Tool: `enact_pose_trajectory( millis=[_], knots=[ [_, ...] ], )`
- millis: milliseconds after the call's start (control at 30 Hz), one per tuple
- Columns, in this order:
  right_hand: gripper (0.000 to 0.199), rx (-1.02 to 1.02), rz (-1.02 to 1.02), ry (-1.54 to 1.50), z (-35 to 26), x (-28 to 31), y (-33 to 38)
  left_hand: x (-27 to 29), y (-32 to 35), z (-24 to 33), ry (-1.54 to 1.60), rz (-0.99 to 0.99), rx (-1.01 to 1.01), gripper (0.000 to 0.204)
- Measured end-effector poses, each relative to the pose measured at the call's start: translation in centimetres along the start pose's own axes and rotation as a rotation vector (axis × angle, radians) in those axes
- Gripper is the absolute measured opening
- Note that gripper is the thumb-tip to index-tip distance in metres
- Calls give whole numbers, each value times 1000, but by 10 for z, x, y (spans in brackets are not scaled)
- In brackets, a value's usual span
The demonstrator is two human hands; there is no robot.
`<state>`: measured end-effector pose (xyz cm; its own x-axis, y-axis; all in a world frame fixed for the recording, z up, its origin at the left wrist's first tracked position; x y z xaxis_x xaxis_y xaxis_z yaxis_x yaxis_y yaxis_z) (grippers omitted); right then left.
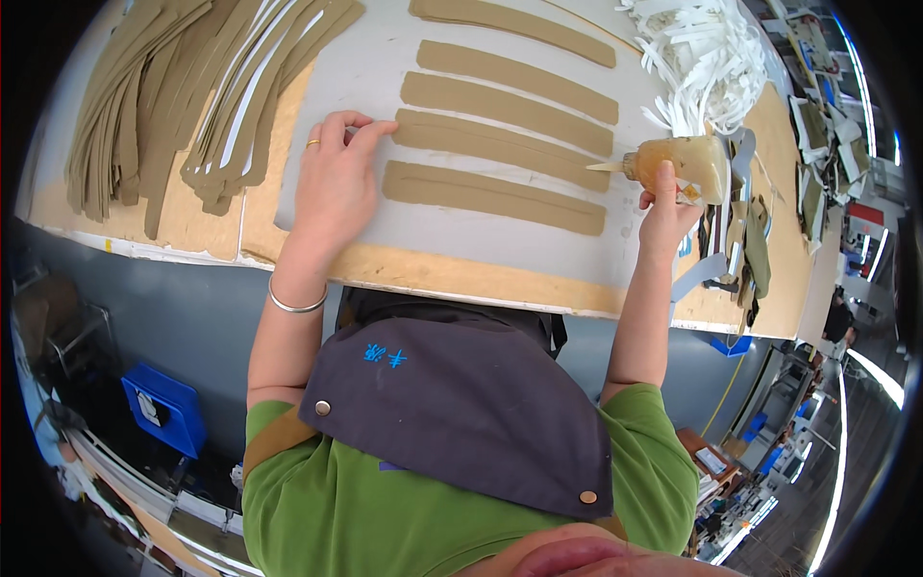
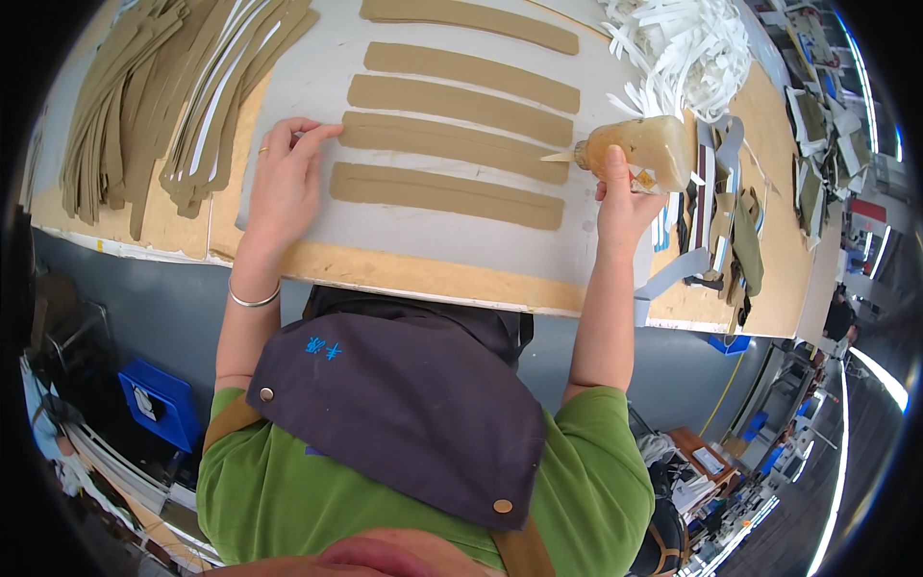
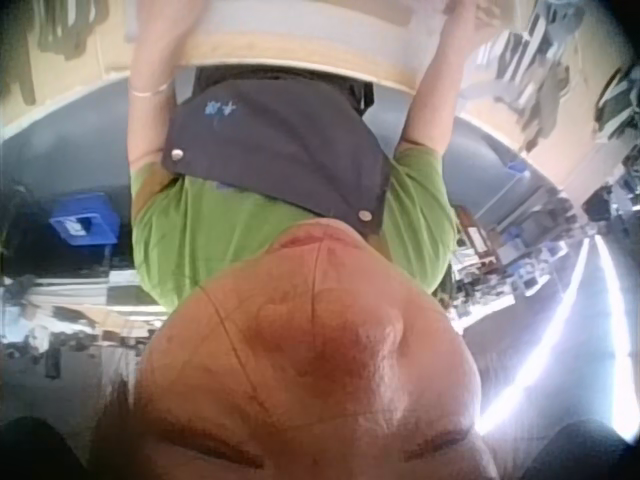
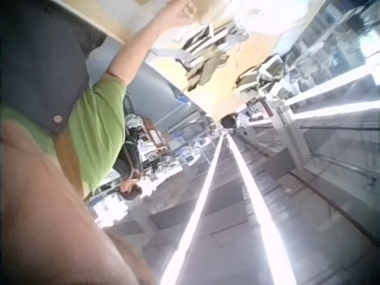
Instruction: Applying adhesive and lining to pre-cut leather strap components.
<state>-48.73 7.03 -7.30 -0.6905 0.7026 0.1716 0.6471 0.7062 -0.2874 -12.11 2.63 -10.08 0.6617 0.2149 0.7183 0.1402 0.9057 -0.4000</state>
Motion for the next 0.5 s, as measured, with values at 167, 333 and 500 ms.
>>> enact_pose_trajectory(
  millis=[167,333,500],
  knots=[
    [35,-9,148,19,16,25,-9,4,-4,0,-20,-53,-36,39],
    [56,-611,99,-1016,10,54,-29,24,-28,-11,51,-243,-3,37],
    [63,-452,-33,-1065,-21,0,-31,4,-62,-12,-22,-199,-74,32]
  ],
)
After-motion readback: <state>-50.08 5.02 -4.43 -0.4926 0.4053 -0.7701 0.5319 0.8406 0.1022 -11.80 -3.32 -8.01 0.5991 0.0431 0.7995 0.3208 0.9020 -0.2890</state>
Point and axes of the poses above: each hand's wrist, its own y-axis away from the middle knuckle, its own x-axis out of the back of the hand, z = x × y, the point moved 2 cm from there along -y, towards the middle knuckle, and after that the axes turned 10 degrees about z, right-handed, at the moved point
